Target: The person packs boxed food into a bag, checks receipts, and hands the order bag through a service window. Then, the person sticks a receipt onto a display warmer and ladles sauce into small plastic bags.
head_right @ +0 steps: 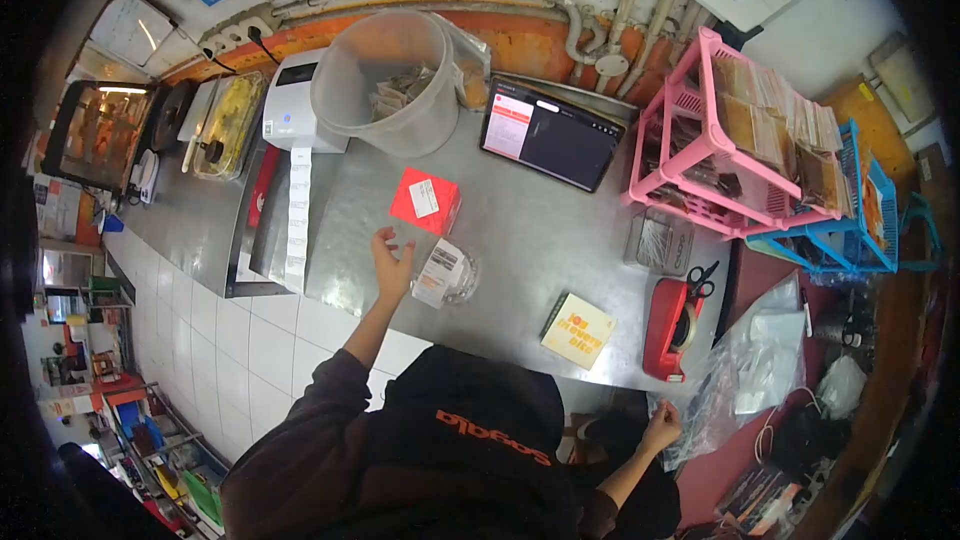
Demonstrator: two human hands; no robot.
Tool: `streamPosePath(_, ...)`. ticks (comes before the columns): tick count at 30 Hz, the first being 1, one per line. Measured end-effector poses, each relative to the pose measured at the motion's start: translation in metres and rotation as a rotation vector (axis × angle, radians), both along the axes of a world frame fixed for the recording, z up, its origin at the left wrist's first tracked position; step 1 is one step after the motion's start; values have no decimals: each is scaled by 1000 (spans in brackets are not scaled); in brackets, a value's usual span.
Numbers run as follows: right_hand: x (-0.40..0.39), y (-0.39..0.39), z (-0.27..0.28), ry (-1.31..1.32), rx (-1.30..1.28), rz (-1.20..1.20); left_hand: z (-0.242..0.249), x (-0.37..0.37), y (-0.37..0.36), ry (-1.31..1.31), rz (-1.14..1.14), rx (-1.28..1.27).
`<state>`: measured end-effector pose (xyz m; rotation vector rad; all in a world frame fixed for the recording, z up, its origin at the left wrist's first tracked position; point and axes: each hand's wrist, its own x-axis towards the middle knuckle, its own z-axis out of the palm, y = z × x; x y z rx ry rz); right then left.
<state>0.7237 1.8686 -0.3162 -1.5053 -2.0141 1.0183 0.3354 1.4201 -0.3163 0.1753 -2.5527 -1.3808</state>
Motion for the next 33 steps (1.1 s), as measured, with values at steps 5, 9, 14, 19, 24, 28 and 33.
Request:
streamPosePath(5,-46,-72,32,185,-211,16,-47,33,-12,-197,-370,38)
streamPosePath(9,-102,-129,59,289,-351,56,-40,40,32,-307,-603,165)
streamPosePath(14,-131,-161,78,188,-420,93,41,65,100,-87,-774,-288)
streamPosePath(19,-132,-137,59,80,-35,111,82,97,138,98,-1156,-266)
streamPosePath(24,-125,-146,56,268,-232,-31,56,107,207,586,-1431,-716)
streamPosePath(28,-113,-176,39,679,-712,-358,18,101,250,713,-1243,-845)
streamPosePath(33,-136,-174,42,684,-718,-412,55,64,270,-138,-1684,-880)
